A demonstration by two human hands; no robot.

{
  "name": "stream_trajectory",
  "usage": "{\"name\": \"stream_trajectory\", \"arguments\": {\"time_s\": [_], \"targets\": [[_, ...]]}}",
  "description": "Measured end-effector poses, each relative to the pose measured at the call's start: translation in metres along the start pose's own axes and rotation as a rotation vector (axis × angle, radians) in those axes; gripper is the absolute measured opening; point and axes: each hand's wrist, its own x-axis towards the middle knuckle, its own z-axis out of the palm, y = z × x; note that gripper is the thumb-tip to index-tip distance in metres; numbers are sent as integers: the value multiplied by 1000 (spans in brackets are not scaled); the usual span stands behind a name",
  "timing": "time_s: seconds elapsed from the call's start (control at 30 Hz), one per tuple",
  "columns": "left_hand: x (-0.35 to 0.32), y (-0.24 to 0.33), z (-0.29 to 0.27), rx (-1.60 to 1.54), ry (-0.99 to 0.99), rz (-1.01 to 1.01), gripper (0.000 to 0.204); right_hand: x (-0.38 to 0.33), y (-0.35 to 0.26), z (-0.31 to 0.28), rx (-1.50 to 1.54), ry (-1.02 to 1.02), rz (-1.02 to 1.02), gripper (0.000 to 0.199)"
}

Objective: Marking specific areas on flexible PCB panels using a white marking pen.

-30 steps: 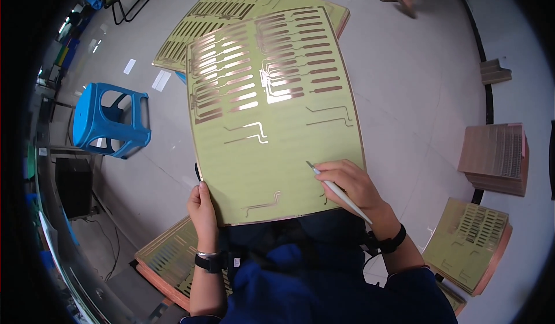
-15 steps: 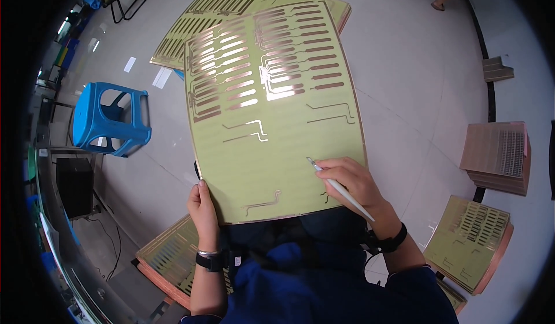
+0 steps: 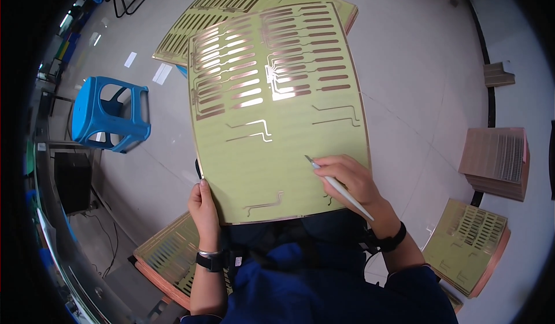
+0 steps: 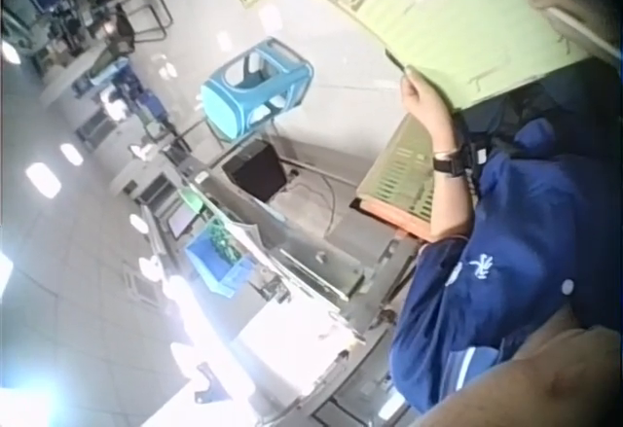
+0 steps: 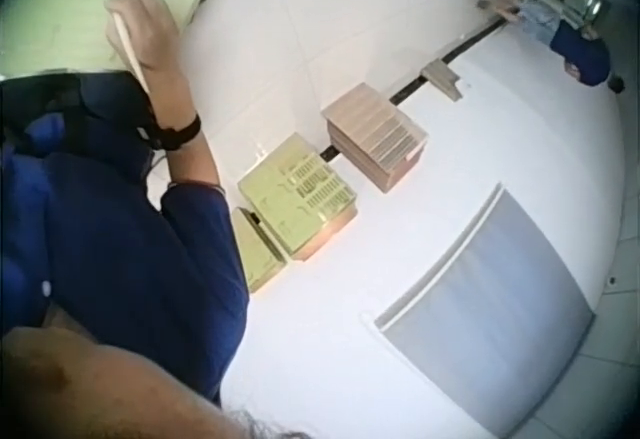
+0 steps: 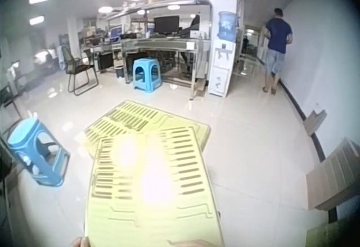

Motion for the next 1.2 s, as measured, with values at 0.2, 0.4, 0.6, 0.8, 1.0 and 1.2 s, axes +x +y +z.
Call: {"name": "stream_trajectory", "arguments": {"time_s": [0.2,0.4,0.6,0.8,1.0,1.2], "targets": [[1,-2,-1,-4,-3,-1,36,-2,1,3,-11,14,31,29],[1,-2,-1,-8,2,0,36,-3,3,3,-13,29,45,28],[2,-6,-2,12,6,16,36,2,-5,8,81,-15,33,27],[2,-2,6,-27,39,15,39,5,-3,17,66,-39,-2,27],[0,1,6,-42,36,6,40,7,-4,18,39,-40,-19,27],[1,-1,3,-39,21,-11,39,6,-5,18,30,-36,10,26]]}}
